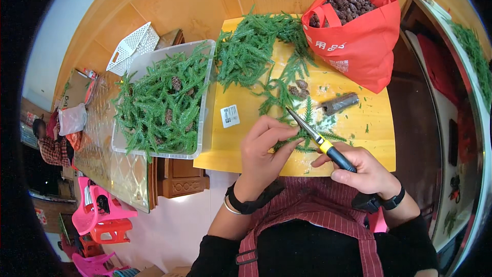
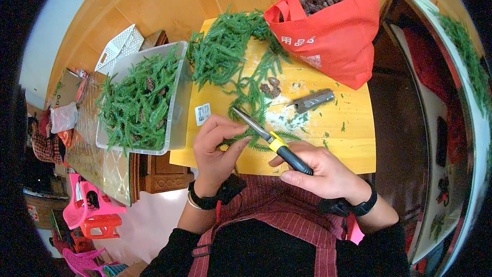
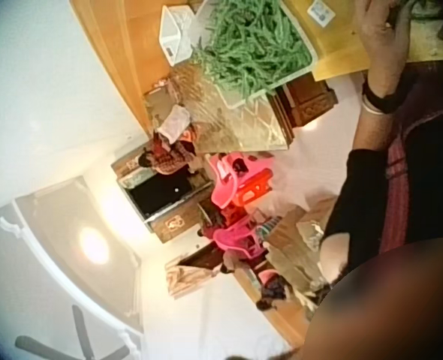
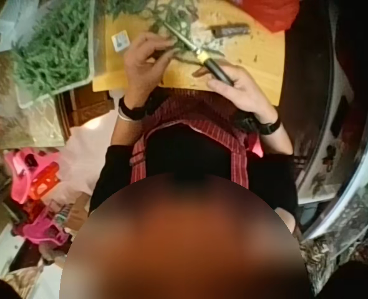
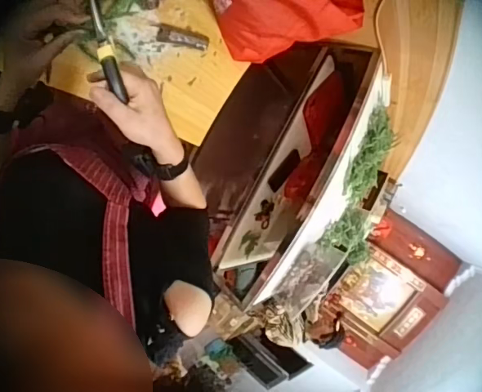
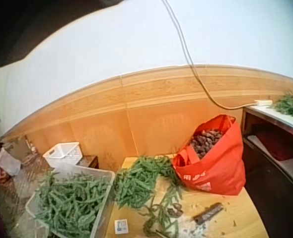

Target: Trimming and sorting green pine foliage into a plastic bin using pliers.

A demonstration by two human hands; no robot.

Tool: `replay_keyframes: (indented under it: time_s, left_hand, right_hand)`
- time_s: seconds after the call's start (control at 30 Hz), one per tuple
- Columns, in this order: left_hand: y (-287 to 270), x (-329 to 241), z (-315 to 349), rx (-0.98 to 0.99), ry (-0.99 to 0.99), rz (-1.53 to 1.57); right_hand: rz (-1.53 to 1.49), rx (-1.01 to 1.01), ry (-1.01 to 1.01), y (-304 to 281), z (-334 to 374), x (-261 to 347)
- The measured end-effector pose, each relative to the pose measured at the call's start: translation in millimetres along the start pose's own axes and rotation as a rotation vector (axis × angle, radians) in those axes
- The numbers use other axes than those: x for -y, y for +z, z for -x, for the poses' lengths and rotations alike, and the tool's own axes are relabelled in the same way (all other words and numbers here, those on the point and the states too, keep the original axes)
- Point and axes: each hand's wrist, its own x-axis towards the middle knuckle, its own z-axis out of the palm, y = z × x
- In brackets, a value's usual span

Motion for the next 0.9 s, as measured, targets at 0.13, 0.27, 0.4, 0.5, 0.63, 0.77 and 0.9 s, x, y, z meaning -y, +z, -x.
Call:
replay_keyframes:
  time_s: [0.13, 0.27, 0.4, 0.5, 0.63, 0.77, 0.9]
  left_hand:
    - [0, -2, 1, -0.011, 0.004, -0.029]
    - [0, -3, 0, -0.008, 0.008, -0.062]
    - [1, -3, 2, 0.005, -0.027, -0.052]
    - [0, 0, 3, 0.014, 0.005, -0.058]
    - [2, 3, 7, 0.01, -0.062, -0.062]
    - [-1, 5, 10, 0.004, -0.098, -0.058]
    - [-4, 10, 12, 0.006, -0.162, -0.037]
  right_hand:
    - [0.115, 0.005, 0.007, 1, -1, 0]
    - [0.437, -0.027, -0.06, 2, -4, 3]
    - [0.525, -0.123, -0.208, 6, -7, -4]
    - [0.545, -0.082, -0.146, 4, -8, -4]
    - [0.546, -0.046, -0.173, 6, -12, -9]
    - [0.494, -0.075, -0.253, 10, -18, -16]
    - [0.524, -0.066, -0.139, 12, -23, -21]
